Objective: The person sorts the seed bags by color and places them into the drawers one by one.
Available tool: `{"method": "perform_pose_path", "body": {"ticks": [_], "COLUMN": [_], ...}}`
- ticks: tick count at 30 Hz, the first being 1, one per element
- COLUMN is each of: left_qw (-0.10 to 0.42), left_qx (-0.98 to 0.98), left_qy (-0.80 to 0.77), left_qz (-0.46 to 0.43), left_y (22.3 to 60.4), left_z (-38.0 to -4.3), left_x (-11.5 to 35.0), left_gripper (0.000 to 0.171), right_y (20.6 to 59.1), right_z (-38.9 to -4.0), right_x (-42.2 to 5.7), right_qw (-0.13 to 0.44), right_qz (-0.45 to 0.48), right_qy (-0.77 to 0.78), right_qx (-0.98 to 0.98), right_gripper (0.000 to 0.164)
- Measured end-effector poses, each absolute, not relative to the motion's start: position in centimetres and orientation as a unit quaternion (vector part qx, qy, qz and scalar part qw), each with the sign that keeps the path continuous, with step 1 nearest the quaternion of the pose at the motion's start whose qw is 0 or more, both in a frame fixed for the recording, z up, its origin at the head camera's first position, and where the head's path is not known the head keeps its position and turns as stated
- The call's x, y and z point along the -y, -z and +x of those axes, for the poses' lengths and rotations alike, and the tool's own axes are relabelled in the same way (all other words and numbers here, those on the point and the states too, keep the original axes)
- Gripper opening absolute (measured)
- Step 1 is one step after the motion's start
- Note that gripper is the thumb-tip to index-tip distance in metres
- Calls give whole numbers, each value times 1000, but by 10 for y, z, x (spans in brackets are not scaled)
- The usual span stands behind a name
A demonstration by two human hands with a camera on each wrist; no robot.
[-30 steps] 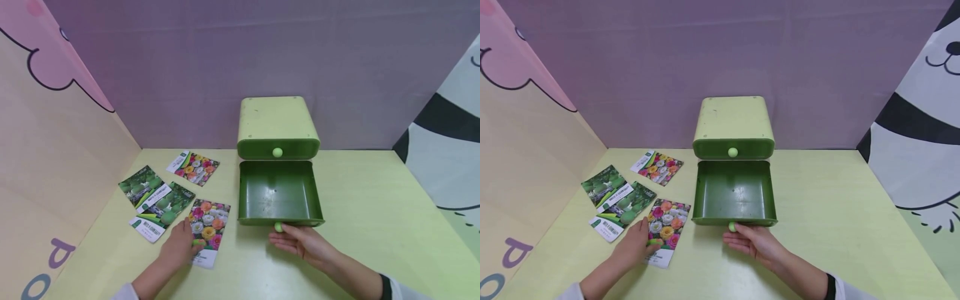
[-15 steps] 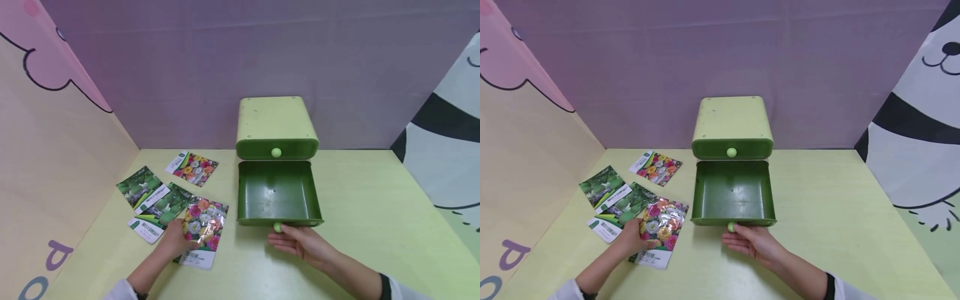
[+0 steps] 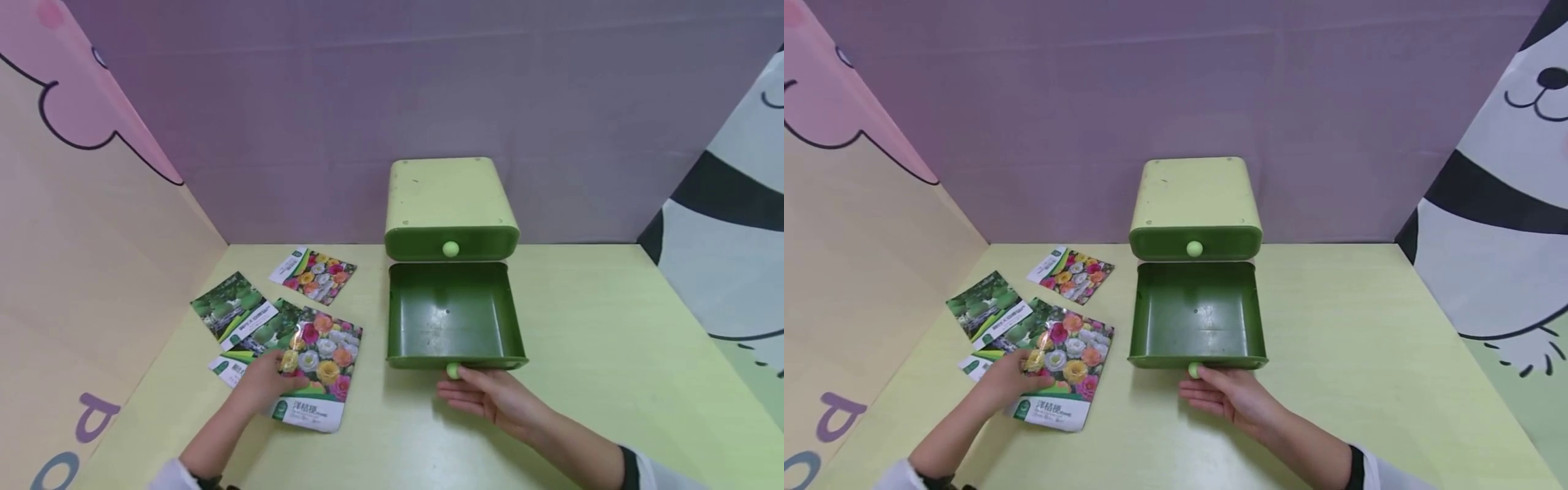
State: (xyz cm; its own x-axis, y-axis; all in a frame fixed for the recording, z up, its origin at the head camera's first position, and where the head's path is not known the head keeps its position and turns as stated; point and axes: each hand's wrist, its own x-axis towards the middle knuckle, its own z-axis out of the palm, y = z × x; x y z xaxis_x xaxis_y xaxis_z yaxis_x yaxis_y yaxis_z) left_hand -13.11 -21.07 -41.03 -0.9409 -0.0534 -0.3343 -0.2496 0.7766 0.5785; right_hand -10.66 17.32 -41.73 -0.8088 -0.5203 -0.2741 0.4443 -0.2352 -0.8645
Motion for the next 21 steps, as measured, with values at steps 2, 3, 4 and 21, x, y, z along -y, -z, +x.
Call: {"method": "perform_pose_path", "body": {"ticks": [2,3,4,21], "left_qw": [153,153,150,120], "left_qx": [-926,-925,-925,-804], "left_qy": [-334,-336,-339,-569], "left_qz": [-84,-85,-85,-126], "left_y": [405,402,399,359], "left_z": [-132,-132,-133,-125], "left_x": [213,215,216,210], "left_gripper": [73,73,73,51], "right_y": [417,417,417,415], "right_z": [-106,-106,-106,-101], "right_x": [-174,-174,-174,-176], "right_qw": [305,305,305,356], "right_qz": [-34,-33,-32,-101], "right_qy": [786,786,786,745], "right_qx": [-537,-537,-537,-555], "right_gripper": [23,23,24,54]}}
